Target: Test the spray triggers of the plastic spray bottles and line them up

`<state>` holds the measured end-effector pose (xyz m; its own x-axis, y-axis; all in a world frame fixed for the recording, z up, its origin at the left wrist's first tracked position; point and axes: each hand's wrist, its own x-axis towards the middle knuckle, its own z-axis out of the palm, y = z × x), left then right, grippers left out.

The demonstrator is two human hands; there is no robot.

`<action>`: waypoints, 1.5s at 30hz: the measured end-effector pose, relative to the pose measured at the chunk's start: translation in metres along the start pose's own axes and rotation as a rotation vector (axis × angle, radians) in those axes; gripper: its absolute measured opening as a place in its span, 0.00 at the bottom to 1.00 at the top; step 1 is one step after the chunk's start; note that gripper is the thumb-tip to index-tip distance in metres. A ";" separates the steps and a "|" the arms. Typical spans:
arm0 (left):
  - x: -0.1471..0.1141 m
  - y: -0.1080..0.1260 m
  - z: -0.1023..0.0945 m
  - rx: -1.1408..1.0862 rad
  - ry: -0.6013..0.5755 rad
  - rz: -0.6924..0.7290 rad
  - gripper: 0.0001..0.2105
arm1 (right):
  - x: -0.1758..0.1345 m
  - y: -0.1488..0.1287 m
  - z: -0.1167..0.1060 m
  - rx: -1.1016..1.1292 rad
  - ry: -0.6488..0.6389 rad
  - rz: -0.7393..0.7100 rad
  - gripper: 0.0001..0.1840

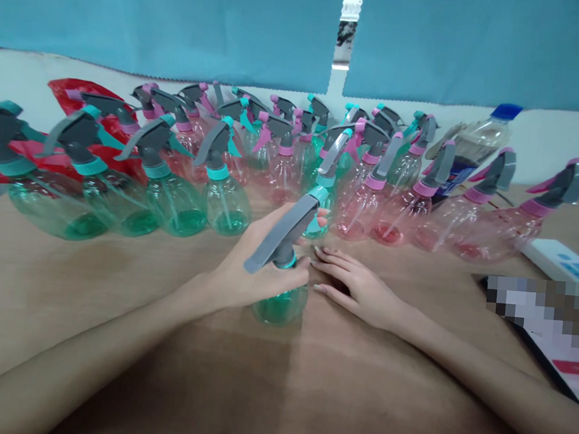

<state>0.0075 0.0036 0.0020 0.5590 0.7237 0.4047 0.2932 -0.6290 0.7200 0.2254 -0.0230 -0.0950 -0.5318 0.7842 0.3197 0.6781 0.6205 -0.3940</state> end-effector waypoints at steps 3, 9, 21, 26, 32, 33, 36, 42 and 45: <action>0.000 -0.004 0.002 -0.039 0.007 0.008 0.26 | 0.000 0.000 0.000 -0.009 -0.009 0.001 0.24; -0.001 -0.005 0.003 -0.046 0.008 0.002 0.26 | 0.000 0.000 0.000 -0.008 -0.010 0.001 0.24; -0.001 -0.006 0.003 -0.032 0.018 0.009 0.25 | -0.001 0.001 0.001 0.006 -0.001 -0.001 0.24; -0.001 -0.004 0.003 -0.028 0.011 -0.025 0.25 | 0.000 0.000 0.000 0.023 0.007 -0.002 0.23; 0.000 -0.001 0.002 -0.049 0.010 -0.040 0.26 | 0.000 0.001 0.000 0.012 -0.008 -0.008 0.24; 0.000 -0.001 0.002 -0.054 0.004 -0.047 0.26 | 0.000 0.001 0.000 0.010 -0.010 -0.005 0.24; 0.001 0.000 0.002 -0.042 -0.002 -0.063 0.27 | 0.000 0.001 0.000 0.006 -0.013 -0.002 0.24; -0.002 0.004 0.002 0.016 0.048 -0.039 0.24 | 0.000 0.001 0.000 0.024 -0.001 -0.011 0.23; -0.002 0.007 0.000 0.070 0.064 -0.033 0.21 | 0.000 0.001 0.000 0.024 0.003 -0.010 0.23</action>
<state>0.0088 -0.0021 0.0064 0.4980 0.7598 0.4180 0.3653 -0.6209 0.6935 0.2260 -0.0223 -0.0955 -0.5369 0.7779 0.3266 0.6602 0.6284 -0.4114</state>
